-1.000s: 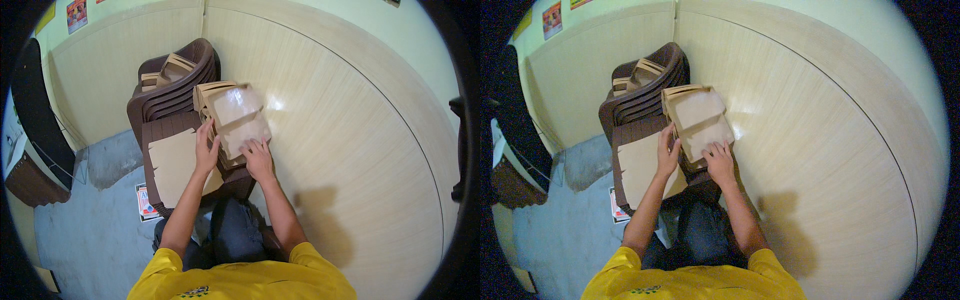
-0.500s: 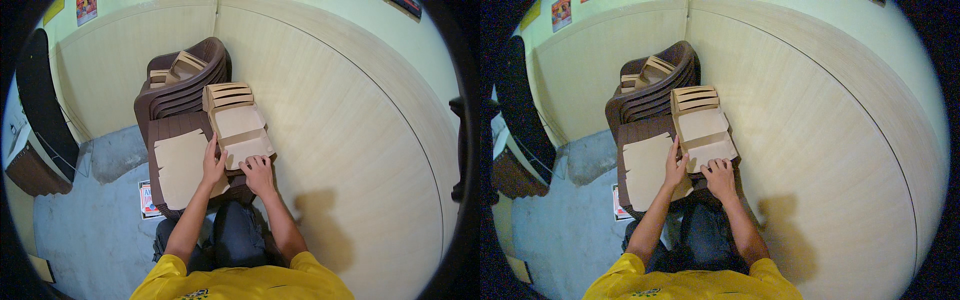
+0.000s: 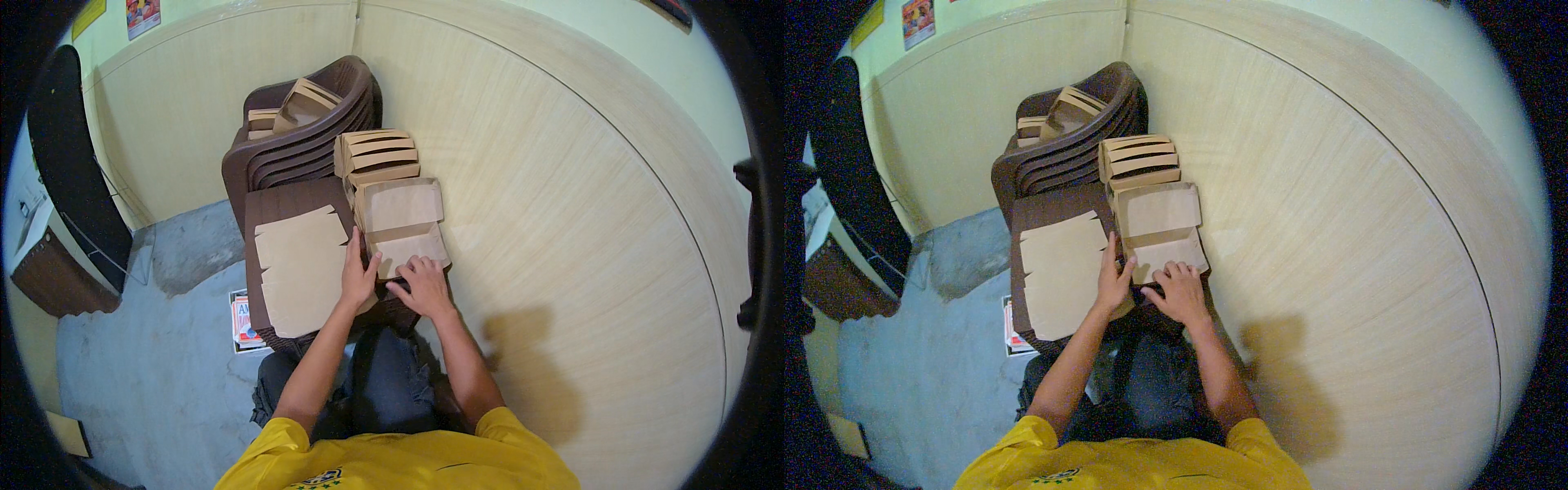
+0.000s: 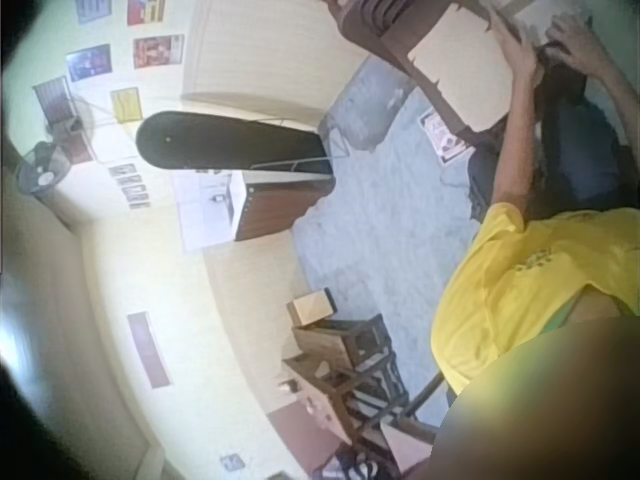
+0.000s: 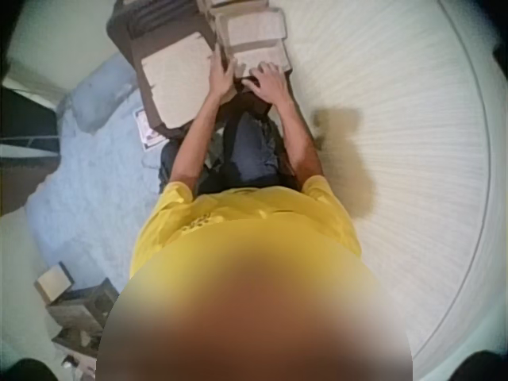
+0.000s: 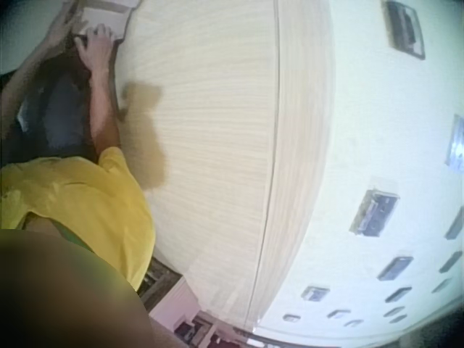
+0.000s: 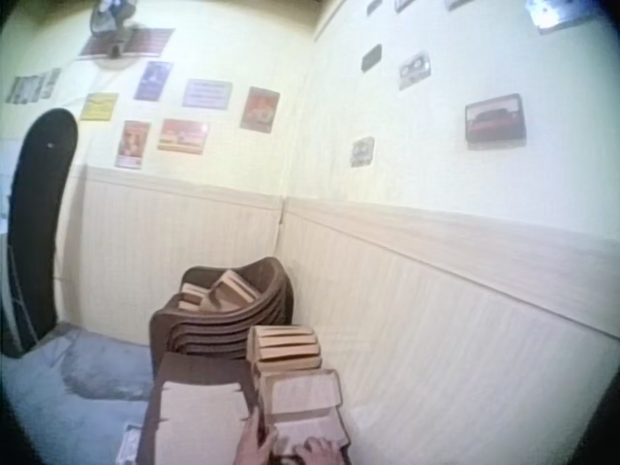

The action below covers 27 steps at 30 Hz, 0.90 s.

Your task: The person folds flat cardboard sheets into small boxes by hand, aligning edges and creasing flaps. Completed boxes are stacked on a brown plastic chair beside the work area.

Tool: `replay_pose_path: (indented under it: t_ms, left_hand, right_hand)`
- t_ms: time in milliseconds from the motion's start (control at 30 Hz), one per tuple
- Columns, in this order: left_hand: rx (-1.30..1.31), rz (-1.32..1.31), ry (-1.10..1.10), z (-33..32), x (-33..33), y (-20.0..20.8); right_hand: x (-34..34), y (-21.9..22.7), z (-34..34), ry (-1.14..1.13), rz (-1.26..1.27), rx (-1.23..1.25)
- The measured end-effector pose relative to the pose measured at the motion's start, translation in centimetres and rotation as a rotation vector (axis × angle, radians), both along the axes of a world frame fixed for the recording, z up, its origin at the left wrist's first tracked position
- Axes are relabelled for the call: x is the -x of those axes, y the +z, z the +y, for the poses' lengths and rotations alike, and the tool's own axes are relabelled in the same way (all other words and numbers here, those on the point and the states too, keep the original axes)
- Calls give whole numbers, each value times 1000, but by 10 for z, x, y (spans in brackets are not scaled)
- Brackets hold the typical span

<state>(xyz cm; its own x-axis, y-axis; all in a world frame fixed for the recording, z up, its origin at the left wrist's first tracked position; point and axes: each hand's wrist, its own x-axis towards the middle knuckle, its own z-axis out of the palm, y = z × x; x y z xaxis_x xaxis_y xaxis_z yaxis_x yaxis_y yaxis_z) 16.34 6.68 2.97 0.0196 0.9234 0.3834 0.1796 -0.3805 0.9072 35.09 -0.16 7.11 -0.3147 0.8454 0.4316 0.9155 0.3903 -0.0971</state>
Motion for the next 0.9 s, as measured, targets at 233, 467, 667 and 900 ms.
replay_pose_path:
  t_ms: [233, 467, 667, 900]
  left_hand:
    - [-112, 703, -20, -68, 100, 6]
    - [-60, 561, 348, -149, 206, -8]
    - [-16, 641, 305, -141, 217, -36]
    - [3, 606, 290, -136, 226, -42]
  right_hand:
    - [-5, -9, 26, -87, -3, 61]
    - [27, -35, -29, -1, 293, -151]
    - [73, -59, -49, 68, 140, -117]
    - [73, -60, -29, 133, 187, -24]
